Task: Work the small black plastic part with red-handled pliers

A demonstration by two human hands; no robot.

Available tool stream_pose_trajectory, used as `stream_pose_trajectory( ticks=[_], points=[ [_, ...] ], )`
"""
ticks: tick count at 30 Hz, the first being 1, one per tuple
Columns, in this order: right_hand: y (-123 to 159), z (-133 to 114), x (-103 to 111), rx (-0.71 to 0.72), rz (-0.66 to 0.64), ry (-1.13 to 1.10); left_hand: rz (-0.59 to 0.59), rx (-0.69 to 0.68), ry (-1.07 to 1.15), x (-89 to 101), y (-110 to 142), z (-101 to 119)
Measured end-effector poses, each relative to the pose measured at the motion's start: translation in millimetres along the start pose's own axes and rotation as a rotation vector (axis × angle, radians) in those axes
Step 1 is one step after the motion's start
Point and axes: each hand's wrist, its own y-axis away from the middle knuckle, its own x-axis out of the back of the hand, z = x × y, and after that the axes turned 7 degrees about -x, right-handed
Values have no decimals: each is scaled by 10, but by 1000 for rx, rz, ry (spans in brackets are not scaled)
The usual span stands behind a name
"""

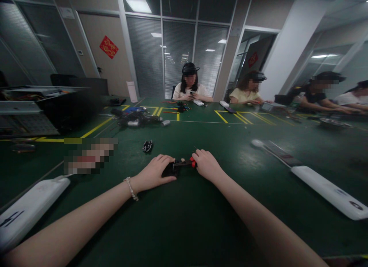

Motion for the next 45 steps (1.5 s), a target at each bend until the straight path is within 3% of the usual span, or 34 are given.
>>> stream_pose_trajectory(
  ticks=[45],
  points=[
    [-7, 11, -28, 1, 1, 6, -1, 1, -4, 1, 2, 9]
  ],
)
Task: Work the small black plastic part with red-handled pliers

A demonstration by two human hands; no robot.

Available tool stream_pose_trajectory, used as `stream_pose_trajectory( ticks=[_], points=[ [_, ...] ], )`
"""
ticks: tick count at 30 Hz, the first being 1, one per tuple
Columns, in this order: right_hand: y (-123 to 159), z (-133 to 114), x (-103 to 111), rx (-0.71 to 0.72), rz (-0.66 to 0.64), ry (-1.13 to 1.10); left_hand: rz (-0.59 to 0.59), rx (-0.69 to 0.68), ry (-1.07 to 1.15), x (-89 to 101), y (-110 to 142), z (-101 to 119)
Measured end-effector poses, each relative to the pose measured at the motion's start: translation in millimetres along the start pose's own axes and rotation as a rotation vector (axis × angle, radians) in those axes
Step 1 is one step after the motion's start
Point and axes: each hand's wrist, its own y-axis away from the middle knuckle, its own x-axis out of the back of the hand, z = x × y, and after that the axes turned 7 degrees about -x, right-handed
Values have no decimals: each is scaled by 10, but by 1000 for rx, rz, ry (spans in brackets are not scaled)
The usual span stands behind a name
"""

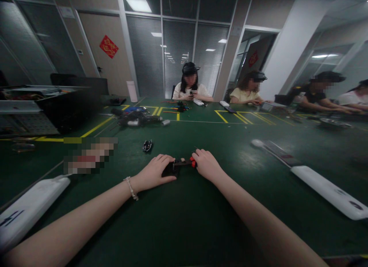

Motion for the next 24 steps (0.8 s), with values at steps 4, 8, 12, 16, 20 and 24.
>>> stream_pose_trajectory(
  ticks=[4, 8, 12, 16, 20, 24],
  points=[
    [-3, -4, -2, -19, -4, 1, -3, 1, 4, 0, -1, -2],
    [-3, 1, -11, -13, 5, 1, -13, 3, 14, 5, -1, 1],
    [0, 3, 0, -3, 5, -4, -4, 8, 19, 8, 2, 2],
    [0, 3, 21, 5, -8, -18, -8, 9, 22, 11, 4, 1],
    [-3, 5, 19, 1, -19, -12, -13, 12, 10, 9, 2, 3],
    [-1, 0, 9, -5, -11, -6, 1, -3, -1, -2, 0, 3]
  ],
)
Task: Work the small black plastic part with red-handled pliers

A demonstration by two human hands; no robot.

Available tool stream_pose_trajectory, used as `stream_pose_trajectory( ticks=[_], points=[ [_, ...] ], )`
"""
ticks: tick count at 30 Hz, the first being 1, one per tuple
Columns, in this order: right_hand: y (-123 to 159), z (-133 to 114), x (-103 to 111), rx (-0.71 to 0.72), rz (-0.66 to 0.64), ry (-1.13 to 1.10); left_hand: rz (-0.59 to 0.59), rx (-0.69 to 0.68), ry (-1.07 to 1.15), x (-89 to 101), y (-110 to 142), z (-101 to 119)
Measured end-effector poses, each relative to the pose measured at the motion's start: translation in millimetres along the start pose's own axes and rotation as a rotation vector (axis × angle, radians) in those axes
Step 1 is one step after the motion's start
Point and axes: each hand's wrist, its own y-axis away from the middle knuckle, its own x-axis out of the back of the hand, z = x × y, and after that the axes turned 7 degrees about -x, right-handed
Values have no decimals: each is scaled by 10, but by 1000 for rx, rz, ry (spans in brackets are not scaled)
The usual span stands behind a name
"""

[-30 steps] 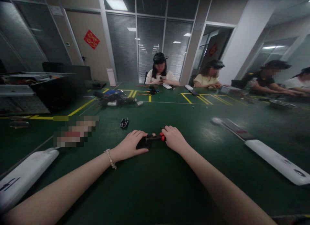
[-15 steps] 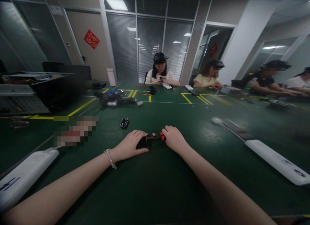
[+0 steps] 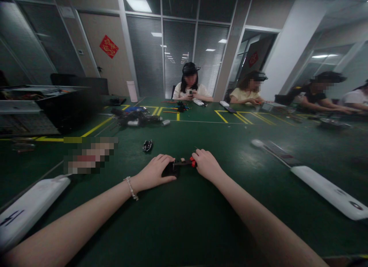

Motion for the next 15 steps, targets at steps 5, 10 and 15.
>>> stream_pose_trajectory(
  ticks=[5, 10, 15],
  points=[
    [1, -5, -2, -1, 3, 8, 16, -18, -9, -13, 3, -11],
    [0, -2, 8, 11, 5, -2, 2, -5, 0, -13, 4, -21],
    [1, 8, 0, 17, 13, -6, -6, 9, 14, -3, 4, -16]
  ],
)
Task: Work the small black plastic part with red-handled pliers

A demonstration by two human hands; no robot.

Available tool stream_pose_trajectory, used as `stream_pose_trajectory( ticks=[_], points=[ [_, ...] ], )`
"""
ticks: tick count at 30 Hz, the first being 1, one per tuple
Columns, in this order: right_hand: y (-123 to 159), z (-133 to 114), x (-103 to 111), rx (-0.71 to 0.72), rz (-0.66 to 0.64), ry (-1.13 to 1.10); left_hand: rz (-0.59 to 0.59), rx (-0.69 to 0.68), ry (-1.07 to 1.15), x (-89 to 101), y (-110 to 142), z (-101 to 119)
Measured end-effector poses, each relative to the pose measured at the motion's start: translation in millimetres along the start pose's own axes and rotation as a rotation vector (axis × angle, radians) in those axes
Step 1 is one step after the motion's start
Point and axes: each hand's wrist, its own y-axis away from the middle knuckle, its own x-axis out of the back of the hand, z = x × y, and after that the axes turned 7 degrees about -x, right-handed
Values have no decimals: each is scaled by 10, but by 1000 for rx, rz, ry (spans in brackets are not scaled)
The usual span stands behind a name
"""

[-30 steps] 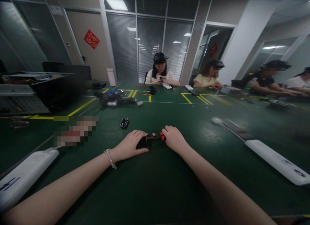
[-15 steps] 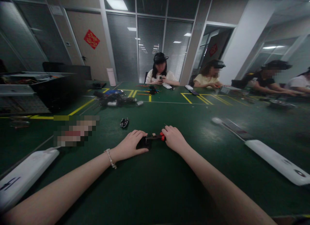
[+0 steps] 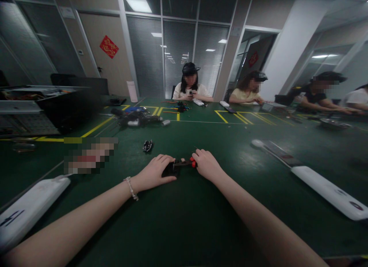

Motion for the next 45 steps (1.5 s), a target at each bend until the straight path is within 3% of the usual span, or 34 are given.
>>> stream_pose_trajectory(
  ticks=[45],
  points=[
    [-4, -9, 1, 8, 15, 12, 13, -9, -10, -1, -7, 4]
  ],
)
